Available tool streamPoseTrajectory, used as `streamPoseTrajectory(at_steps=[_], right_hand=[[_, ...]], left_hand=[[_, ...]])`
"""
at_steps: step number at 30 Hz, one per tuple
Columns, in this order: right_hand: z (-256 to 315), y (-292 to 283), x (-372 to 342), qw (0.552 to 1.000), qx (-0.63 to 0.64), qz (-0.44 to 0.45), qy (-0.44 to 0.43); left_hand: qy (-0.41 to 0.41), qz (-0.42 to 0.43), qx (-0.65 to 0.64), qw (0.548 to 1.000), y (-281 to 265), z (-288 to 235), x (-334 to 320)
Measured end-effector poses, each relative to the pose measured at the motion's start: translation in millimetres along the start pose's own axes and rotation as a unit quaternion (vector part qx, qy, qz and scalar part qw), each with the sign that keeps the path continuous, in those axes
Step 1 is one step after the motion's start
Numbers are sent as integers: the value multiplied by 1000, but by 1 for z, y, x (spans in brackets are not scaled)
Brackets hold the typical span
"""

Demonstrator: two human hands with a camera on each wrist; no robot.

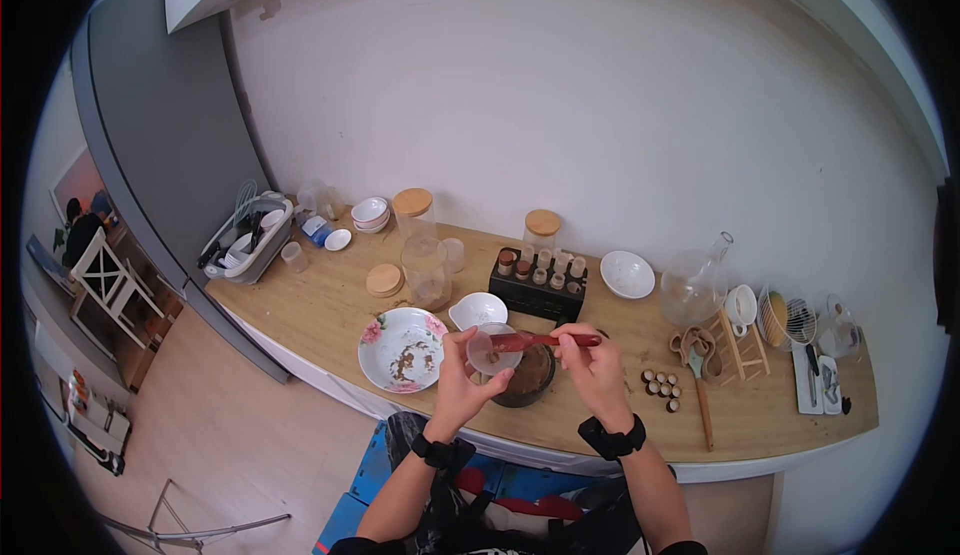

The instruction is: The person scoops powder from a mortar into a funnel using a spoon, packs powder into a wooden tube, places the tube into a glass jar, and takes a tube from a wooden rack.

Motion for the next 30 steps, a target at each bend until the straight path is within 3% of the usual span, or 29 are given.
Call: streamPoseTrajectory(at_steps=[5, 7, 9, 12, 16, 23, 27, 30], right_hand=[[5, 5, -2, 999, -34, 23, -19], [6, 2, -3, 999, 2, -8, -32], [-1, -13, -2, 998, -5, -47, -34], [-13, -47, -6, 977, 83, -195, 1], [-69, -58, -15, 980, -32, -187, 64], [-93, -50, -29, 974, -171, -134, 67], [-114, -38, -38, 975, -166, -119, 92], [-144, -38, -45, 978, -68, -143, 133]], left_hand=[[7, 2, 2, 1000, 0, -1, 0], [0, -1, -11, 1000, -1, 1, 0], [2, -1, -16, 1000, -2, 2, 1], [1, -4, -27, 1000, -4, 5, 1], [-8, -11, -38, 999, -3, 5, 0], [-2, -11, -29, 1000, -2, 3, -4], [1, -14, -32, 999, -1, 1, -4], [0, -14, -32, 999, -2, 0, -4]])
Point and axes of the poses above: each hand's wrist, its own x-axis towards the middle knuckle, its own y-axis out of the palm, z = x × y, the point moved 9 cm from there along x, towards the middle knuckle, and after that the axes turned 1 degree about -x, right-handed, at the moved point
